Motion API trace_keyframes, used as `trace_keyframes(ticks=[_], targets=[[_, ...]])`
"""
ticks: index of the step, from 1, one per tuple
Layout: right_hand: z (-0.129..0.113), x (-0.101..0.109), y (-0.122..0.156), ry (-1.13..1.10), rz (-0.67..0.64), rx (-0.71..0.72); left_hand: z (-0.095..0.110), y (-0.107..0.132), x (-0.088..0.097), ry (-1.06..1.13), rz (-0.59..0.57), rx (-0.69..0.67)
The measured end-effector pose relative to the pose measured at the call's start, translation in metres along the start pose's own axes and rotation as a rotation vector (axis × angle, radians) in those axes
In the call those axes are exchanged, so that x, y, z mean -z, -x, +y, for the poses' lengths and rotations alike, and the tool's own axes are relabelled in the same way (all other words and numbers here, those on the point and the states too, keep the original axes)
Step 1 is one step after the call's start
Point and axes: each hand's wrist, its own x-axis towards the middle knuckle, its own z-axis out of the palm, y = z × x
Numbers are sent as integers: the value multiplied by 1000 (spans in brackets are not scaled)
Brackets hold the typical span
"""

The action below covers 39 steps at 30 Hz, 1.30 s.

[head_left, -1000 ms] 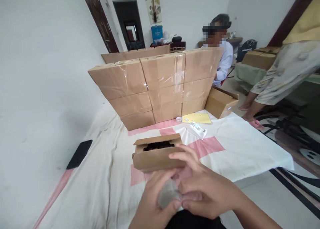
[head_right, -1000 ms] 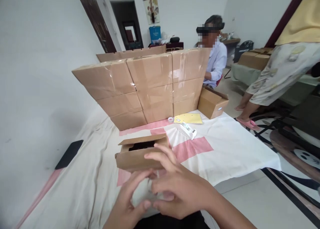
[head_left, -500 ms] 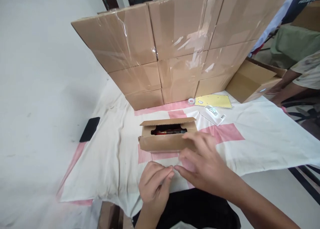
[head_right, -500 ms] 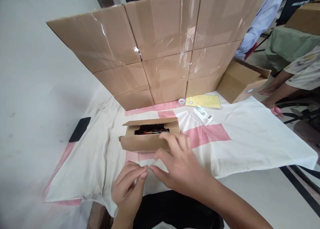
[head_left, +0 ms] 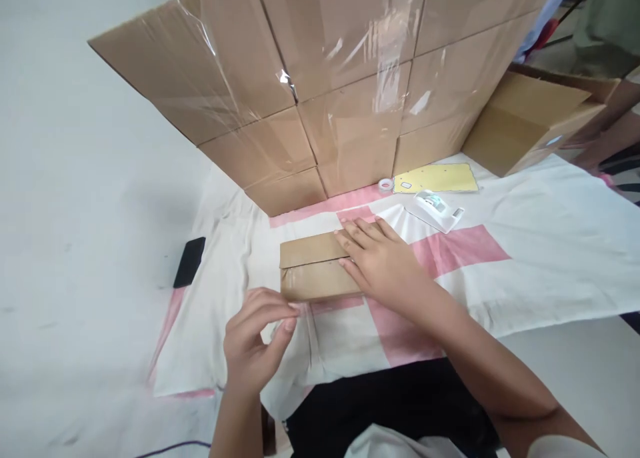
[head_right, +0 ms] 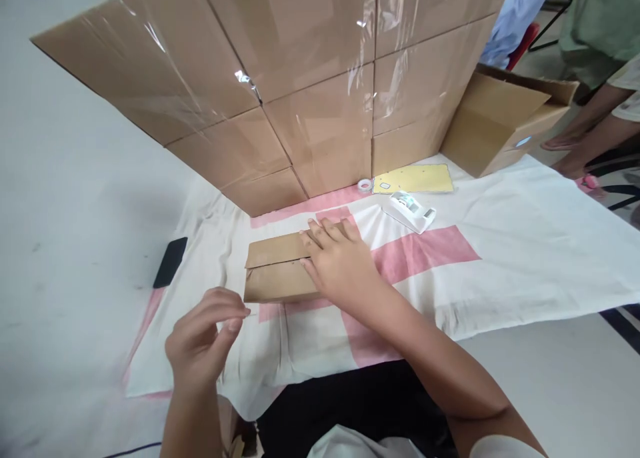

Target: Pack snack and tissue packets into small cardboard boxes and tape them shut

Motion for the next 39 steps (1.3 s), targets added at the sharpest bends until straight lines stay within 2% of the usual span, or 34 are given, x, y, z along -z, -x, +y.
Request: trace_keyframes(ticks=[4, 6, 11, 16, 20, 23, 25, 28, 34, 39], targets=[[6, 1, 4, -22, -10, 47, -15, -40, 30, 63, -363, 17], [8, 1, 5, -34, -7, 46, -25, -60, 39, 61, -485, 68], [8, 0, 4, -62, 19, 35, -36, -94, 39, -59, -630, 124], [9, -1, 4, -102, 66, 41, -24, -103, 36, 146, -730, 104], [10, 0, 3, -123, 78, 47, -8, -102, 26, -3, -768, 180], [11, 1, 3, -140, 66, 43, 0, -100, 22, 104, -775, 243], [11, 2, 3, -149, 58, 38, 2, -97, 22, 163, -711, 265], [11, 3, 4, -164, 55, 29, 2, -90, 23, 183, -607, 340], [11, 4, 5, -202, 75, 17, -9, -79, 19, 204, -541, 657], [11, 3, 5, -214, 76, 15, -15, -75, 17, 163, -530, 727]])
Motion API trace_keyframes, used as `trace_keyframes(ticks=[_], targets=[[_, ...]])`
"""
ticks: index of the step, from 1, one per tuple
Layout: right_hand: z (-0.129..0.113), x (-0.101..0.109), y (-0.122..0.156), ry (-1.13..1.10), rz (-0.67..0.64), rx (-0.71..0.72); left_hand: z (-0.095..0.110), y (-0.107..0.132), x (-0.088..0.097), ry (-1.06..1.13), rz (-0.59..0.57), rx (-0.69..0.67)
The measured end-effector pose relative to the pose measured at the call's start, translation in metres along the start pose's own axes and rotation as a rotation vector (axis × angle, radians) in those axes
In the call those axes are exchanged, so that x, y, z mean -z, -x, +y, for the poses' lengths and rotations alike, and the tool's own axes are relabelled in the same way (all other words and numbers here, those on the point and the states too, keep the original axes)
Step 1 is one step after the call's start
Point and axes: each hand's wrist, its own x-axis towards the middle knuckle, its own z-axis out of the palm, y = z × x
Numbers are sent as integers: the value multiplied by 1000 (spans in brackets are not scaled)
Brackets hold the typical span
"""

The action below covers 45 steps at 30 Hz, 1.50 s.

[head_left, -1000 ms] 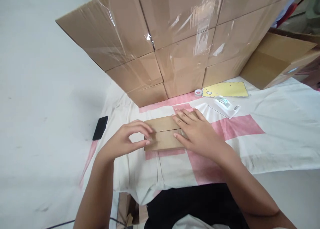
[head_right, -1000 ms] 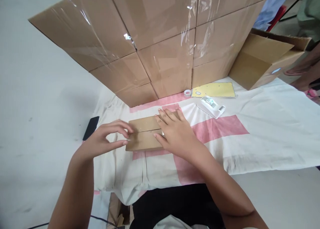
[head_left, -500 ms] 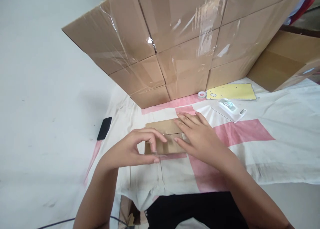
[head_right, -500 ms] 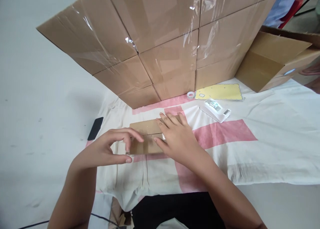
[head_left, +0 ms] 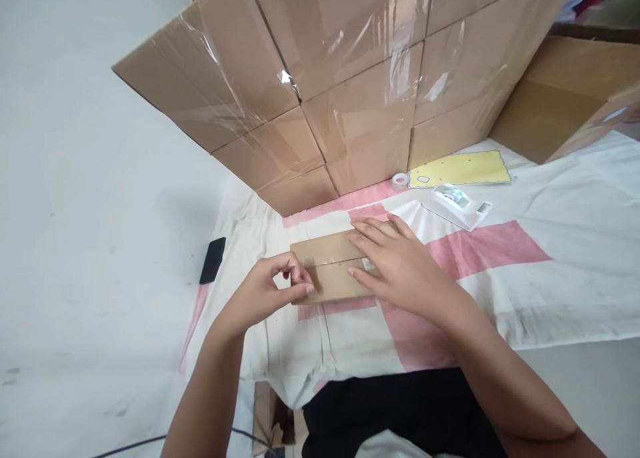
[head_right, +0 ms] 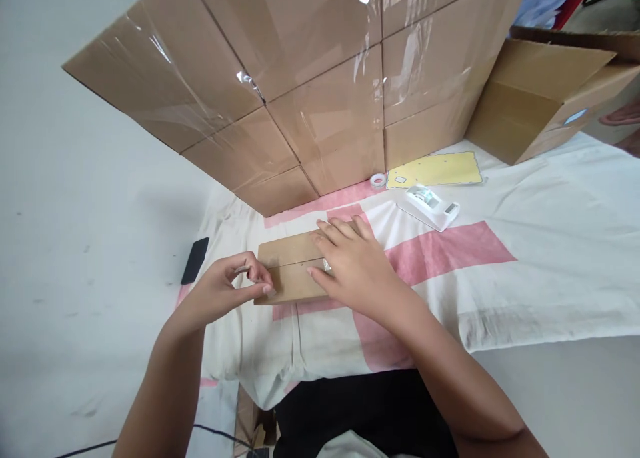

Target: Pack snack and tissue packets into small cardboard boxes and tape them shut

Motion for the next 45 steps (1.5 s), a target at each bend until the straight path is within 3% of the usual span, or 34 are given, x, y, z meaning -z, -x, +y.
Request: trace_keyframes(ticks=[14, 22, 25, 33, 40, 45], targets=[[-1, 0, -1, 4, -7, 0, 0, -3, -7, -160, -20, -104], [-3, -2, -3, 21, -14, 5, -7, 13, -23, -489, 209, -212], [-4, -1, -3, 24, -21, 9, -10, 12, -19, -537, 224, -256], [-3, -2, -2, 35, -19, 12, 4, 4, -9, -765, 183, -212], [-5, -1, -1, 22, 10, 8, 10, -4, -2, -740, 117, -157], [-3, -1, 0, 27, 10, 7, 1, -14, 1, -577, 116, -121]])
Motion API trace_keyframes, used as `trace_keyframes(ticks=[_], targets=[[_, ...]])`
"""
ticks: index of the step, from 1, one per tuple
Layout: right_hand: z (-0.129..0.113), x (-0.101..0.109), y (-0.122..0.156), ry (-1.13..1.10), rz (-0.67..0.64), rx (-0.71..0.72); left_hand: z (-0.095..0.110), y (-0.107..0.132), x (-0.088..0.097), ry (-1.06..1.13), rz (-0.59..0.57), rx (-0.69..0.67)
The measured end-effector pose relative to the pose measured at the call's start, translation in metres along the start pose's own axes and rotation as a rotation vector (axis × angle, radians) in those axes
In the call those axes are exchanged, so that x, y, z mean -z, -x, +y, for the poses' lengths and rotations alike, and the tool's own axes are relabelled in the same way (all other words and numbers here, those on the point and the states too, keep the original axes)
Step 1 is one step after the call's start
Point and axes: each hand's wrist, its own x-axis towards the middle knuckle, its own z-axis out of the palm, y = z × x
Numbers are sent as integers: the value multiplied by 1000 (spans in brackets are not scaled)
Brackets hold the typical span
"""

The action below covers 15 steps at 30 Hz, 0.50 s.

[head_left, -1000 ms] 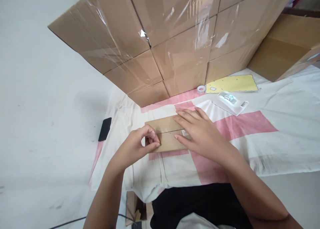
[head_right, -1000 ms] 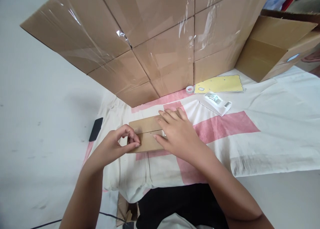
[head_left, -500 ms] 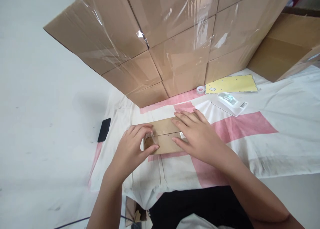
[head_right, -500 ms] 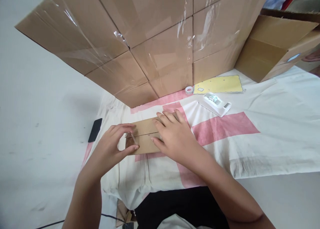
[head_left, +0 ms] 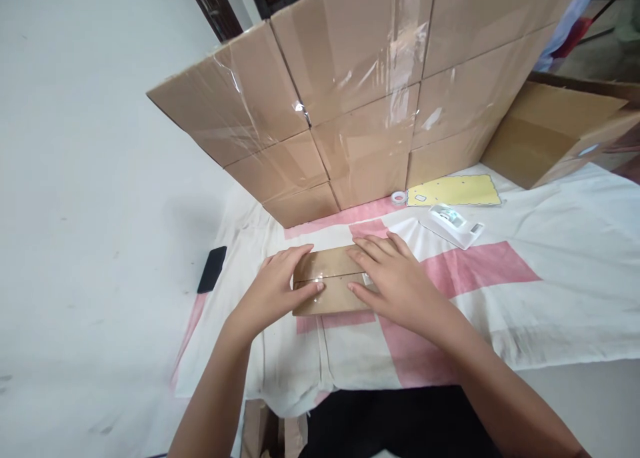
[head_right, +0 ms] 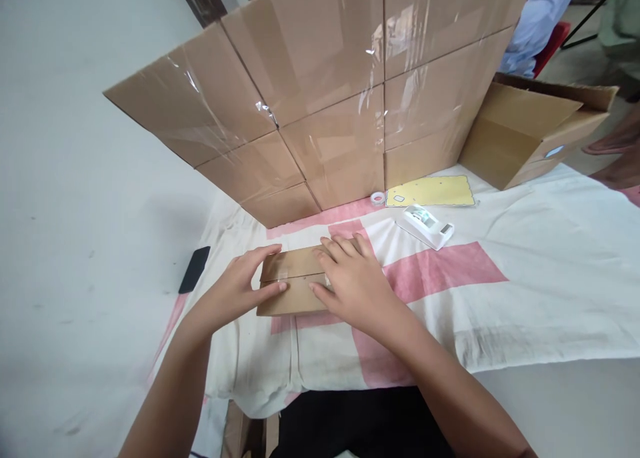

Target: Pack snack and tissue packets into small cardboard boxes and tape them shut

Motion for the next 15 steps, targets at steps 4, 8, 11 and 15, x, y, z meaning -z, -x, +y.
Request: trace_keyframes(ticks=[4, 8, 11, 15], targets=[[0, -1, 0, -13, 5, -5, -8, -18, -21, 280, 55, 111], [-2, 0, 0, -26, 5, -25, -13, -33, -46, 417, 187, 151], [-4, 1, 1, -28, 17, -80, -16, -35, -50, 445, 207, 139], [-3, 1, 2, -85, 3, -119, -17, -36, -45, 479, 164, 112]])
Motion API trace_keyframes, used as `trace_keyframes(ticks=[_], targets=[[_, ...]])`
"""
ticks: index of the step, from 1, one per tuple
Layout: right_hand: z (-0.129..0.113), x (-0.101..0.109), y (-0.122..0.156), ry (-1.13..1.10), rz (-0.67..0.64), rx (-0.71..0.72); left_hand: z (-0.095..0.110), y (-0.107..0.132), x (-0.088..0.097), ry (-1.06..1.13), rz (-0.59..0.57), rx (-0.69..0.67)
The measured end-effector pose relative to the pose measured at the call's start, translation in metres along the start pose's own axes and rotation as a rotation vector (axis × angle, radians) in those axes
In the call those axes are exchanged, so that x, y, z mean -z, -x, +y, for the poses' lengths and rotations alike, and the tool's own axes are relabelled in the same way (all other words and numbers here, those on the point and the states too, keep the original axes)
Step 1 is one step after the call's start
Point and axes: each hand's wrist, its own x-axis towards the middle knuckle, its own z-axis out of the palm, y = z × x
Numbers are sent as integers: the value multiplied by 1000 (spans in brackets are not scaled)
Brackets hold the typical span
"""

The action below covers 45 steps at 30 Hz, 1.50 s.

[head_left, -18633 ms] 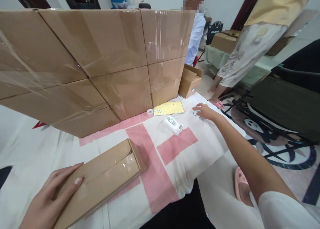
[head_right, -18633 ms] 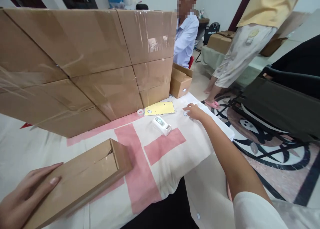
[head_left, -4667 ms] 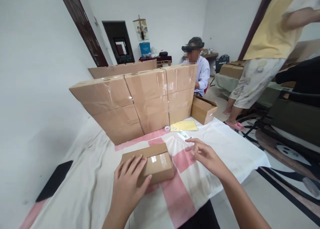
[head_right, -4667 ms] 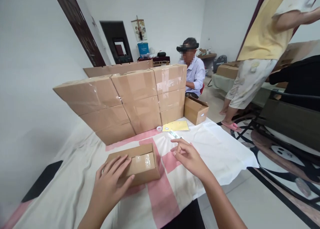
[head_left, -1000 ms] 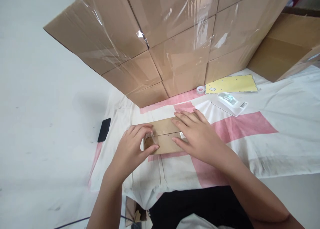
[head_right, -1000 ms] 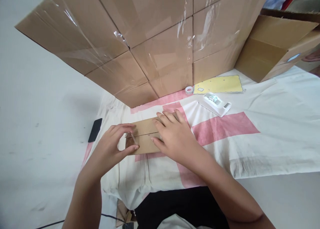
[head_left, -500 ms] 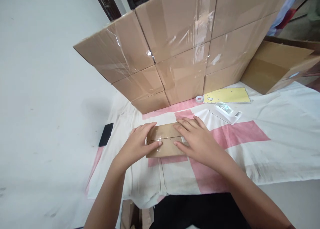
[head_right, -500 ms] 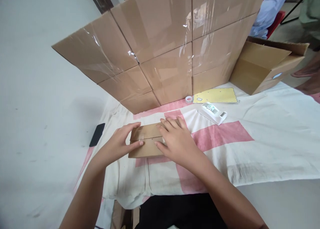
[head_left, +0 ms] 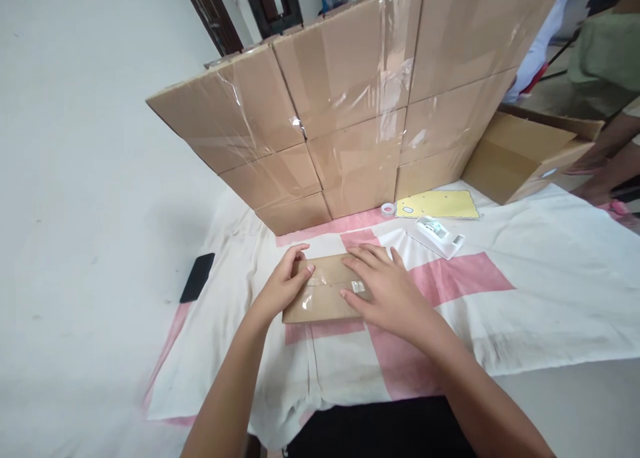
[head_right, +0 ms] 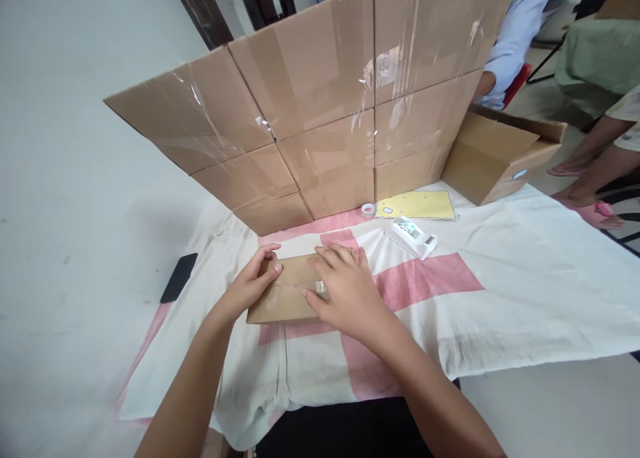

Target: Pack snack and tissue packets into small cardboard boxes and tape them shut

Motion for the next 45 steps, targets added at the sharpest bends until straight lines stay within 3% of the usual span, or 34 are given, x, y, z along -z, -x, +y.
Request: trace_keyframes(ticks=[7, 11, 14, 17, 19, 21, 24, 25, 27, 30, 33, 36, 41, 45], targets=[[1, 3, 0, -62, -2, 4, 2, -2, 3, 10, 7, -6], [-1, 2, 0, -101, 15, -18, -3, 15, 22, 8, -181, -68], [-1, -4, 0, -227, 95, -60, -12, 28, 22, 93, -213, 29], [8, -7, -1, -457, 157, -74, -18, 37, 7, 311, -94, 194], [28, -1, -6, -623, 136, -68, -19, 40, -3, 430, -10, 259], [65, 12, -20, -700, 140, -95, -19, 41, -10, 477, 35, 273], [143, 35, -51, -445, 218, -236, -19, 41, -12, 460, 81, 248], [171, 41, -61, -282, 179, -315, -19, 41, -12, 452, 93, 236], [218, 48, -78, -188, 102, -380, -20, 42, -12, 450, 110, 217], [263, 46, -89, -132, -107, -368, -20, 43, -13, 477, 113, 206], [282, 38, -92, -101, -277, -301, -20, 44, -14, 493, 111, 195], [291, 33, -98, -81, -350, -244, -21, 43, -14, 500, 116, 190], [301, 26, -108, -106, -387, -215, -26, 41, -12, 492, 74, 204], [305, 22, -109, -164, -342, -224, -24, 41, -13, 499, 89, 232]])
